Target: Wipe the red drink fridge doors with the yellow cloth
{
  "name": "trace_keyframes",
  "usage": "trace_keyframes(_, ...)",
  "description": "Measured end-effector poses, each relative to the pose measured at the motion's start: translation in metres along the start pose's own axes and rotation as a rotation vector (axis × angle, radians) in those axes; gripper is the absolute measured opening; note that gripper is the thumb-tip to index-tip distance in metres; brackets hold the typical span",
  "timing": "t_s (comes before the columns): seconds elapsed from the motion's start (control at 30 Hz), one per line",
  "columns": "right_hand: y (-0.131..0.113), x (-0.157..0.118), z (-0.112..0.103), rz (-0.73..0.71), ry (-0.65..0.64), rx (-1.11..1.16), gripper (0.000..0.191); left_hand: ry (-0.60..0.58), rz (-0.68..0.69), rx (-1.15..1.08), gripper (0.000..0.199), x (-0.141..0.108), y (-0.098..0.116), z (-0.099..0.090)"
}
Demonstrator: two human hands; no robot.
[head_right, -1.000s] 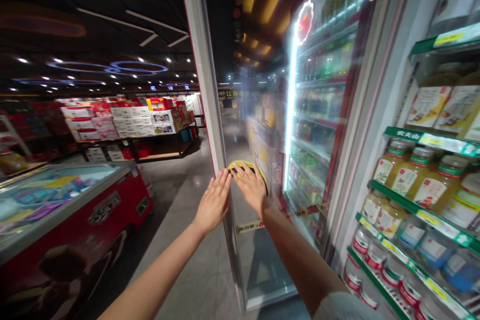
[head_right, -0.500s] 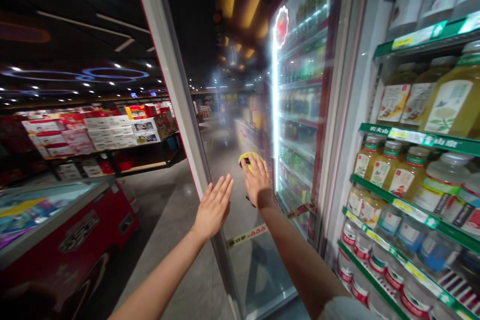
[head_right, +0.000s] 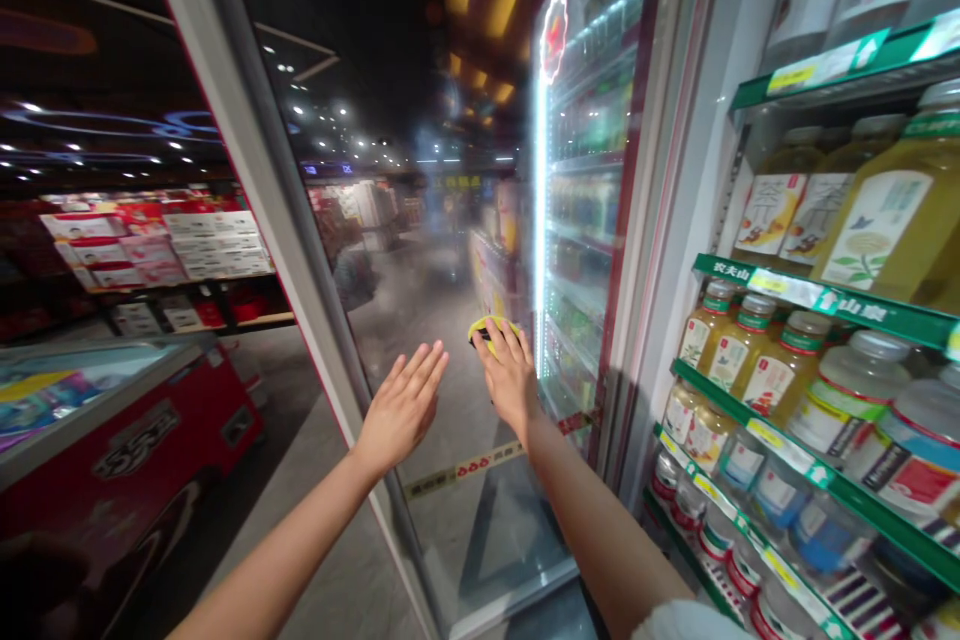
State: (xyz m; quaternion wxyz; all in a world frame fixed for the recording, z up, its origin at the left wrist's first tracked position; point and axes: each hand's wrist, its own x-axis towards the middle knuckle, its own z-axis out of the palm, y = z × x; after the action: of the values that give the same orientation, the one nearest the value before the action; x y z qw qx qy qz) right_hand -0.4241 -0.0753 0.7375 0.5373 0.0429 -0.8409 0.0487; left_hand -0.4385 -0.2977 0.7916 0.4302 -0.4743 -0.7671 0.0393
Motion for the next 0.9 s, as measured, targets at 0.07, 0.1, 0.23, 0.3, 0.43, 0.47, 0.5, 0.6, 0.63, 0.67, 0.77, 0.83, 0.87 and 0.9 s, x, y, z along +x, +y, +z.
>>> trace_keyframes(0.07,0.009,-0.003,-0.003,0.046,0.011,-0.012,0.065,0.005,0.008,0.005,0.075,0.009,0.009,0.004)
trace_keyframes(0.1,0.012,-0.005,-0.005,0.049,0.002,-0.015,0.065,0.008,0.012,0.008,0.075,0.012,0.014,0.006)
trace_keyframes(0.23,0.029,-0.002,-0.014,-0.069,-0.028,-0.006,0.063,0.025,0.006,0.015,0.075,0.022,0.029,0.010)
trace_keyframes(0.3,0.042,0.000,-0.019,-0.091,-0.014,-0.013,0.063,0.033,0.000,0.024,0.075,0.027,0.034,0.009)
trace_keyframes(0.43,0.058,-0.012,-0.022,0.063,0.092,-0.066,0.063,0.056,-0.035,0.052,0.076,0.037,0.042,0.008)
trace_keyframes(0.47,0.058,-0.018,-0.022,0.094,0.132,-0.080,0.061,0.067,-0.042,0.057,0.076,0.039,0.044,0.009)
trace_keyframes(0.5,0.058,-0.022,-0.021,0.103,0.170,-0.093,0.059,0.080,-0.047,0.058,0.077,0.041,0.047,0.010)
trace_keyframes(0.6,0.063,-0.025,-0.023,0.022,0.229,-0.111,0.054,0.127,-0.059,0.039,0.078,0.049,0.057,0.016)
trace_keyframes(0.63,0.070,-0.023,-0.026,-0.006,0.225,-0.110,0.055,0.141,-0.065,0.031,0.078,0.052,0.061,0.018)
trace_keyframes(0.67,0.078,-0.020,-0.029,-0.014,0.213,-0.107,0.056,0.151,-0.075,0.023,0.077,0.054,0.063,0.020)
trace_keyframes(0.77,0.111,-0.014,-0.035,0.145,0.217,-0.105,0.060,0.163,-0.113,0.013,0.075,0.061,0.069,0.025)
trace_keyframes(0.83,0.125,-0.019,-0.032,0.305,0.257,-0.099,0.062,0.161,-0.135,0.006,0.076,0.064,0.071,0.027)
trace_keyframes(0.87,0.128,-0.023,-0.028,0.352,0.267,-0.091,0.063,0.157,-0.143,0.005,0.077,0.064,0.071,0.028)
trace_keyframes(0.9,0.127,-0.028,-0.023,0.365,0.262,-0.080,0.065,0.151,-0.146,0.004,0.077,0.065,0.073,0.029)
